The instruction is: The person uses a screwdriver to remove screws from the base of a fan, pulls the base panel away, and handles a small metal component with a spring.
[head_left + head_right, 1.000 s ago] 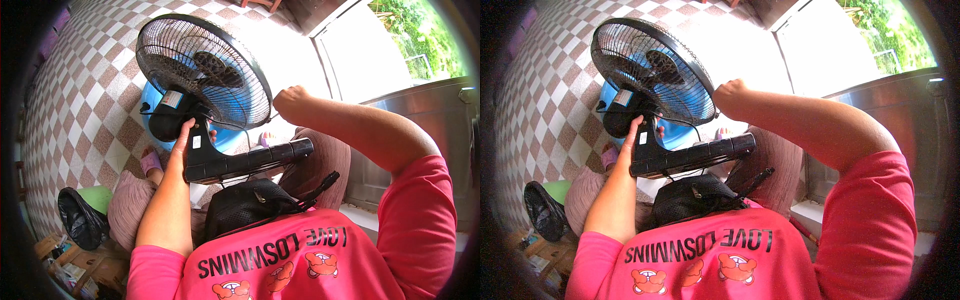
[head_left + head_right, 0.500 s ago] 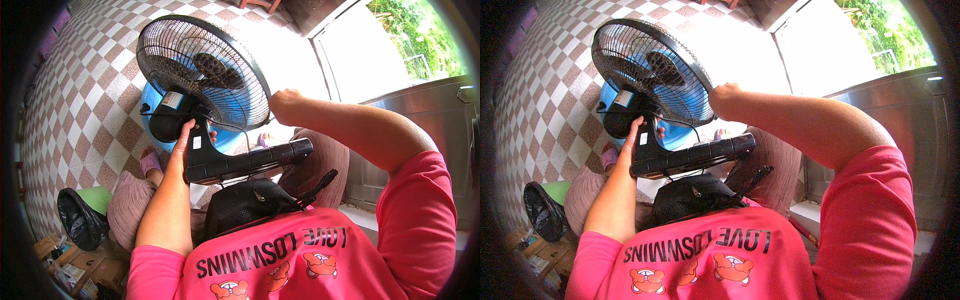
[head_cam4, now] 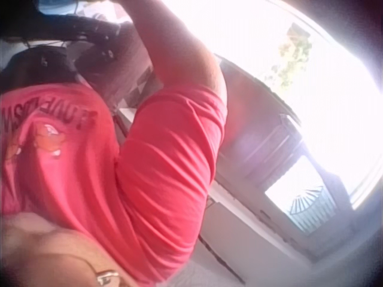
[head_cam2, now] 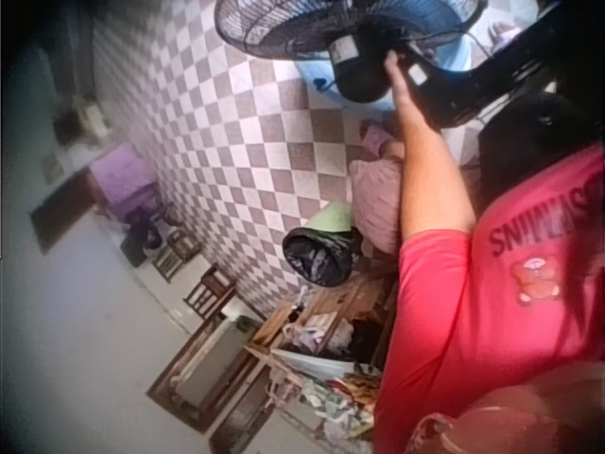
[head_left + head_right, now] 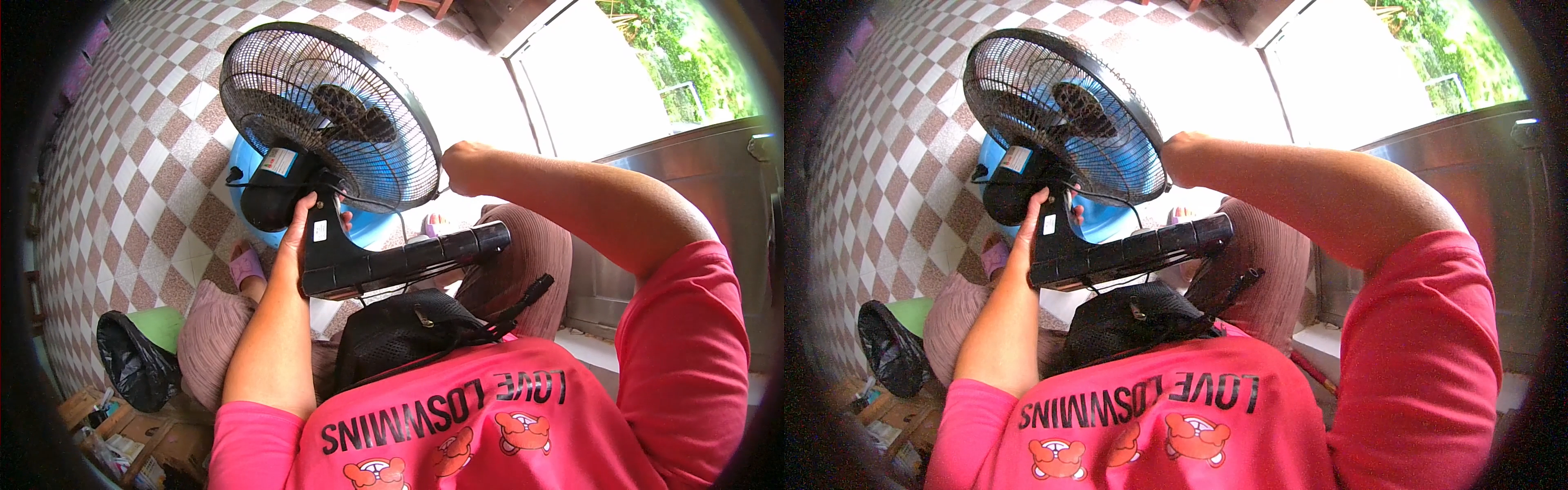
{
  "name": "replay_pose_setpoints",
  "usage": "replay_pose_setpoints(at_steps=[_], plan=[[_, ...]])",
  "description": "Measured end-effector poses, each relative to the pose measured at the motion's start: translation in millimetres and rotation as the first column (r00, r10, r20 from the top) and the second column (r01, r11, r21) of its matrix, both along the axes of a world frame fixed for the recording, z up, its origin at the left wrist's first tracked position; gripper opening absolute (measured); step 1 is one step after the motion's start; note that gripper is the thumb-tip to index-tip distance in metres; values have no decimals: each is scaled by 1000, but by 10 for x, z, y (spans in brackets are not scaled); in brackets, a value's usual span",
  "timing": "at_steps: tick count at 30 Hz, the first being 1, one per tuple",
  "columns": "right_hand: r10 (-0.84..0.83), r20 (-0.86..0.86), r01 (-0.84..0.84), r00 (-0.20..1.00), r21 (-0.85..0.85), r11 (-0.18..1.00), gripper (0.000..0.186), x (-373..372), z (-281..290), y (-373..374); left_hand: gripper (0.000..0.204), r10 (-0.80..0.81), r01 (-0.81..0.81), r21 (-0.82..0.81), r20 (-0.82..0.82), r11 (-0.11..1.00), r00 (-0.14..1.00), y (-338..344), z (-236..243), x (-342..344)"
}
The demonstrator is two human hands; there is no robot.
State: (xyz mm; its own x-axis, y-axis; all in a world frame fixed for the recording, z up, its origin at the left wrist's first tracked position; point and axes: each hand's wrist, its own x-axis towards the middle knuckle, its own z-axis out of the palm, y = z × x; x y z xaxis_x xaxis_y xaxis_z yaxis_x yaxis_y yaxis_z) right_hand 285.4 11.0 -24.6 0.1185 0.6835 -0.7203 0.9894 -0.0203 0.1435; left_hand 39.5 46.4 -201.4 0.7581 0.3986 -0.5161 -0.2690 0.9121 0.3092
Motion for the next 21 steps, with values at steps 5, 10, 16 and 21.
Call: replay_pose_setpoints(at_steps=[5,10,16,21], plan=[[187,54,-186,981,-18,982,18,72,-53,-4,52,5,-5,5,-7,1000,1000,10,-6,9],[237,84,-244,968,91,966,17,136,-121,-68,52,-6,6,2,-3,1000,1000,7,-1,4],[218,87,-224,972,72,972,17,70,-60,-36,53,10,-10,-14,-12,1000,1000,-3,-1,-8],[124,100,-121,987,-39,992,17,0,20,9,54,26,-26,-9,-10,1000,1000,-5,-35,1]])
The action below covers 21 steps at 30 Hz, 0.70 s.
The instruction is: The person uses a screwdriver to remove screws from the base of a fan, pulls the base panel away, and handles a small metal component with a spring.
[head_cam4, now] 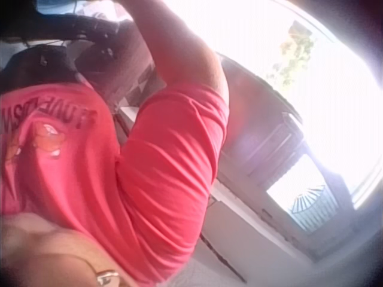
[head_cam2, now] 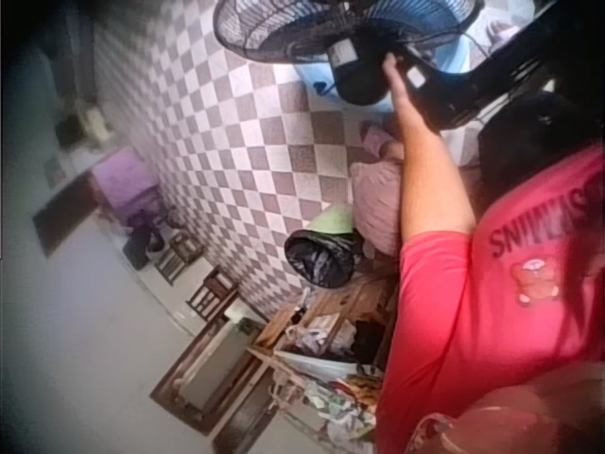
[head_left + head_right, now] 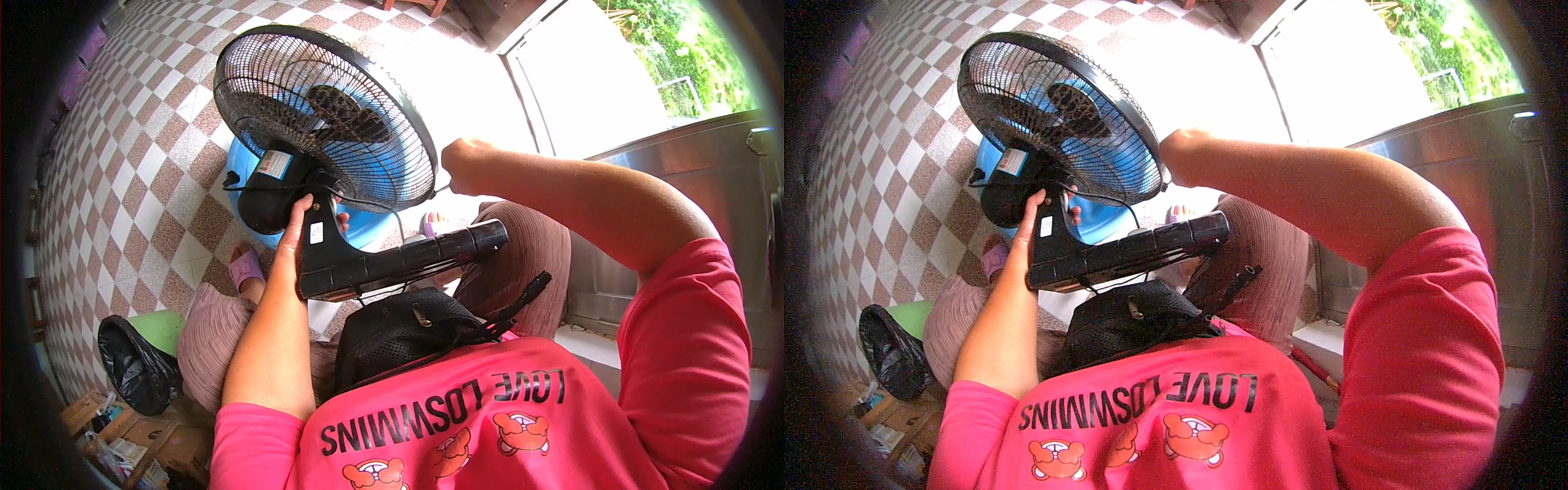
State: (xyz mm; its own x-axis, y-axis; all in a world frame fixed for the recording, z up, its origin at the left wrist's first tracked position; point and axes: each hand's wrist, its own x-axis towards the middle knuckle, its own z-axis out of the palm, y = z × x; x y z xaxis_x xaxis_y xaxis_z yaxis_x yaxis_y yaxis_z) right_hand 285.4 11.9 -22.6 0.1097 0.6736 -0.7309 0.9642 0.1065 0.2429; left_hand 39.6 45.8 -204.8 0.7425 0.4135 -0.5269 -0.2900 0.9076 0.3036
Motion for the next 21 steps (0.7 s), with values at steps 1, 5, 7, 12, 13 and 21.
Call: replay_pose_setpoints(at_steps=[1,5,7,12,13,21], plan=[[-43,-1,43,999,-17,999,19,-2,-3,2,54,-7,7,9,4,1000,1000,1,8,-3],[-168,-13,167,986,-55,984,21,-21,67,-19,55,-16,15,-24,-11,1000,1000,-3,29,-5],[-217,2,216,976,-118,969,22,32,-9,3,55,-19,19,-12,-13,1000,1000,-3,30,-8],[-69,-79,58,995,-133,989,25,200,-217,-62,53,-9,9,7,-21,1000,1000,3,43,9],[-144,-49,137,988,-130,982,24,155,-164,-48,53,-11,10,-1,-24,1000,1000,7,14,-7],[-149,-105,155,983,57,986,26,341,176,-194,52,-34,34,18,7,999,999,-6,64,8]])
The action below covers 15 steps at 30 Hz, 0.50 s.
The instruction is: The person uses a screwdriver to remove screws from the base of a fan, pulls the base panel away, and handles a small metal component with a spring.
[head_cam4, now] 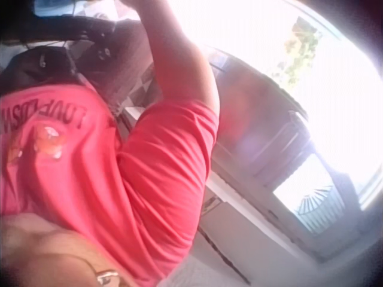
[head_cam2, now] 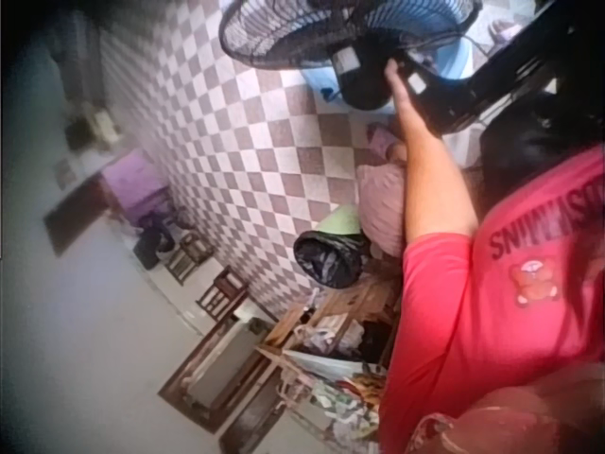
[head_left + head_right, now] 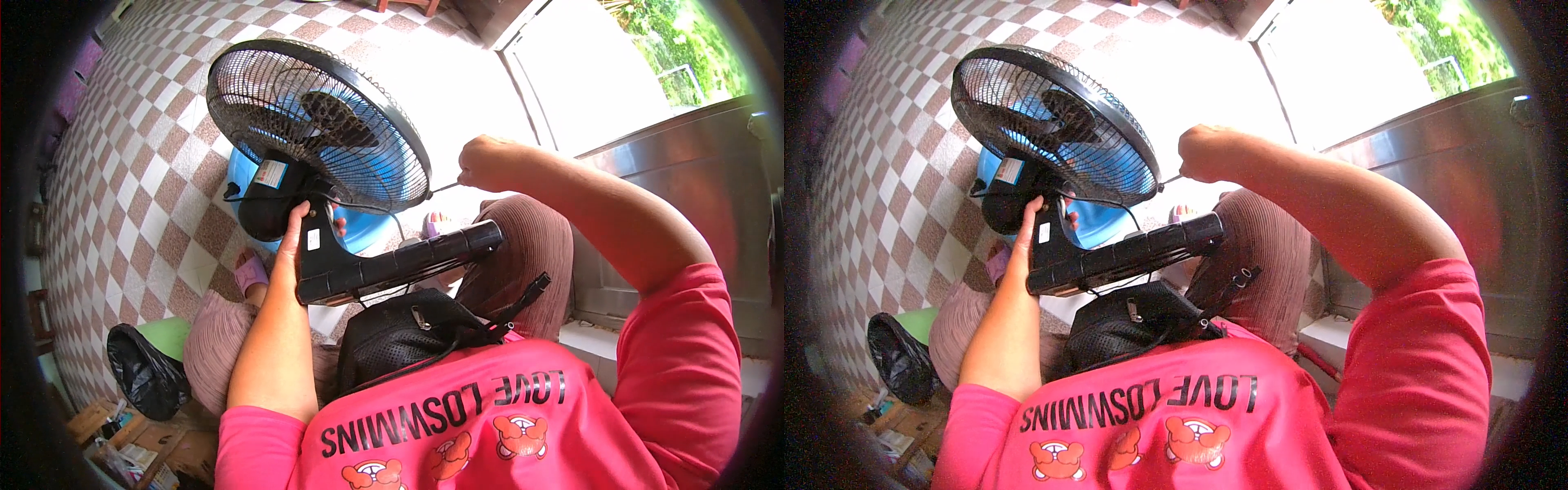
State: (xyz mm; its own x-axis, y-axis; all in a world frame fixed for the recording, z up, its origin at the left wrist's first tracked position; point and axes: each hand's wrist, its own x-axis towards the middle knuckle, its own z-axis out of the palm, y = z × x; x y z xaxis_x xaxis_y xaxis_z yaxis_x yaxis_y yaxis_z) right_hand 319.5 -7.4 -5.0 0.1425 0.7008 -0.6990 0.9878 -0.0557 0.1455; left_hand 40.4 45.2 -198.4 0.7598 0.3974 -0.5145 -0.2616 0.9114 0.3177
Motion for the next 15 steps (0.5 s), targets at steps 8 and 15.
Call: replay_pose_setpoints(at_steps=[8,15], plan=[[193,-73,-166,978,274,947,15,59,-58,-227,55,26,-22,71,-56,997,998,5,-8,-15],[335,22,-321,942,344,882,10,-30,-179,-153,52,47,-45,37,-48,998,998,-4,-4,1]])
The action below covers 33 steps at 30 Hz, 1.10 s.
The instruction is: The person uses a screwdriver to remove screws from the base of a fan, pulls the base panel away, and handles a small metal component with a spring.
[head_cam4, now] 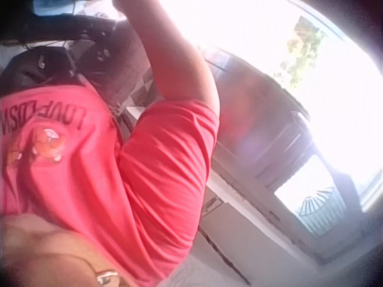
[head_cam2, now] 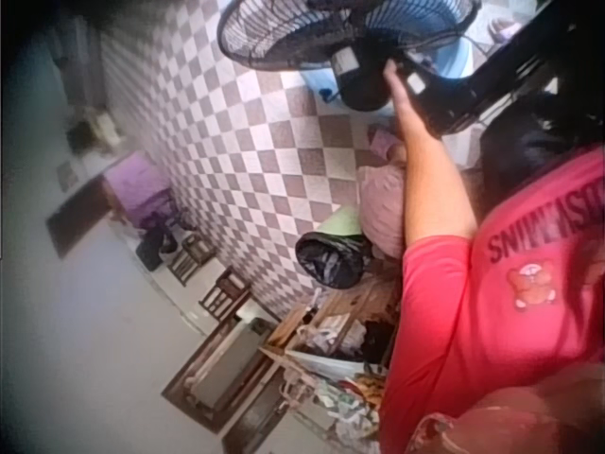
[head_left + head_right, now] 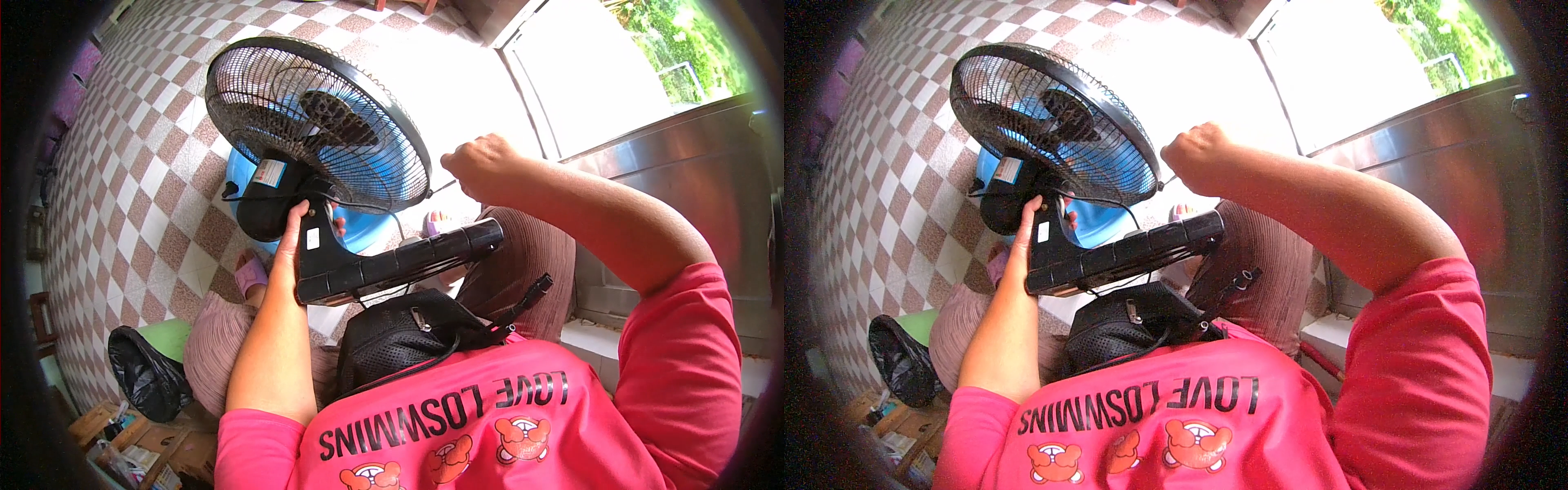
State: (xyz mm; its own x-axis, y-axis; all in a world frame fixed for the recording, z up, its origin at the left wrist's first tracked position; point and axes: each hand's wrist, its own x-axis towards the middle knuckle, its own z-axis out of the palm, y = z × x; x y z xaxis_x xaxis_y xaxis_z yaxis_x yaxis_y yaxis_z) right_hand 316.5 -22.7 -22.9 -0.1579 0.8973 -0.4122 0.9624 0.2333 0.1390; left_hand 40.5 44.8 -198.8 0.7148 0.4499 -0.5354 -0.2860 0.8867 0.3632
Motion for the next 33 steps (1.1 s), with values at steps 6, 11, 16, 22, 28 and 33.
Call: replay_pose_setpoints(at_steps=[6,11,16,22,28,33], plan=[[112,47,-111,993,-22,994,16,-28,-30,22,52,17,-18,-28,-43,999,999,-30,102,18],[164,99,-161,981,-36,986,19,-92,-60,59,54,25,-25,4,-53,1000,998,-31,102,21],[197,123,-197,973,-15,980,15,-65,-163,67,54,28,-28,-9,-66,1000,997,-25,85,21],[242,128,-248,962,37,968,11,-50,-213,53,56,-14,12,-45,-38,999,999,10,45,-7],[245,174,-244,954,-32,969,16,-113,-193,68,56,-9,8,-27,-28,1000,1000,17,44,13],[264,168,-266,950,-9,964,15,-137,-228,42,56,-7,6,-33,-35,999,999,13,60,7]])
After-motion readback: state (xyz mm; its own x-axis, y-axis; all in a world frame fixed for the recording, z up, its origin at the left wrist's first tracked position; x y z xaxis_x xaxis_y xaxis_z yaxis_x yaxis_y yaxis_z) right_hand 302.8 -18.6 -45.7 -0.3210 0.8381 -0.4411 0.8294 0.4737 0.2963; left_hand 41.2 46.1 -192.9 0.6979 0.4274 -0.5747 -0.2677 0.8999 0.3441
